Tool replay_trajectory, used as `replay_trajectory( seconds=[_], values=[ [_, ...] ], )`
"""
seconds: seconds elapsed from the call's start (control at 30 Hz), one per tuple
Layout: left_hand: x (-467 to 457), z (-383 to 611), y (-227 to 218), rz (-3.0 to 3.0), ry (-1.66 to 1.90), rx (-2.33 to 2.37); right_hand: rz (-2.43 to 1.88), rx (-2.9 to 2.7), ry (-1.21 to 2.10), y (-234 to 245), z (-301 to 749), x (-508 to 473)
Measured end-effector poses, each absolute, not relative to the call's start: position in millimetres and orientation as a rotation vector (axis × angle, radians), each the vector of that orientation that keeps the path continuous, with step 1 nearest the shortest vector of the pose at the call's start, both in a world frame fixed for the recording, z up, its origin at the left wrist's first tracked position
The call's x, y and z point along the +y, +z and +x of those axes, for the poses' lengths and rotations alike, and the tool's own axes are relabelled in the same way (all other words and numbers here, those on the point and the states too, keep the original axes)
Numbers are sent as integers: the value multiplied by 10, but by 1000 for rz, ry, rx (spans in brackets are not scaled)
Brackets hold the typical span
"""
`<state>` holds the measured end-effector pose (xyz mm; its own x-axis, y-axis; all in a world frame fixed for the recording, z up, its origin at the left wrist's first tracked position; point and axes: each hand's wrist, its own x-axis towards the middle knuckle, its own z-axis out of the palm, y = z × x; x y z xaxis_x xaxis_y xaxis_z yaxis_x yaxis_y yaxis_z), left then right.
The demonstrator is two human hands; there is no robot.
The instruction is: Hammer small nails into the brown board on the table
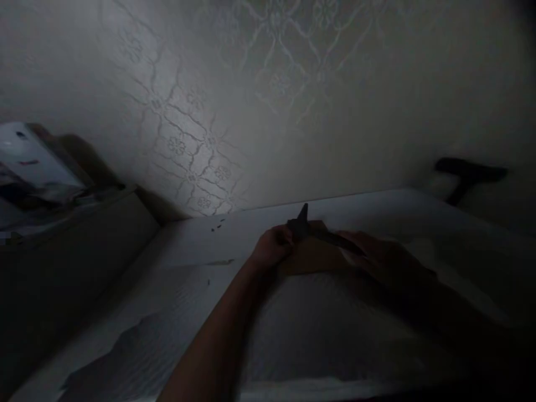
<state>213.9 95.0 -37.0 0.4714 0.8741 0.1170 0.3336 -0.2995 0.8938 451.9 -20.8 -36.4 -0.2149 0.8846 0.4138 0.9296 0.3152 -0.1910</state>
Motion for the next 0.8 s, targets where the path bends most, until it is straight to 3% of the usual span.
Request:
replay_trajectory(
  seconds=[0.8],
  values=[
    [936, 2141, -360, 1986, 771, 1101, -1477, -2138, -250, -388, 4503, -183]
  ],
)
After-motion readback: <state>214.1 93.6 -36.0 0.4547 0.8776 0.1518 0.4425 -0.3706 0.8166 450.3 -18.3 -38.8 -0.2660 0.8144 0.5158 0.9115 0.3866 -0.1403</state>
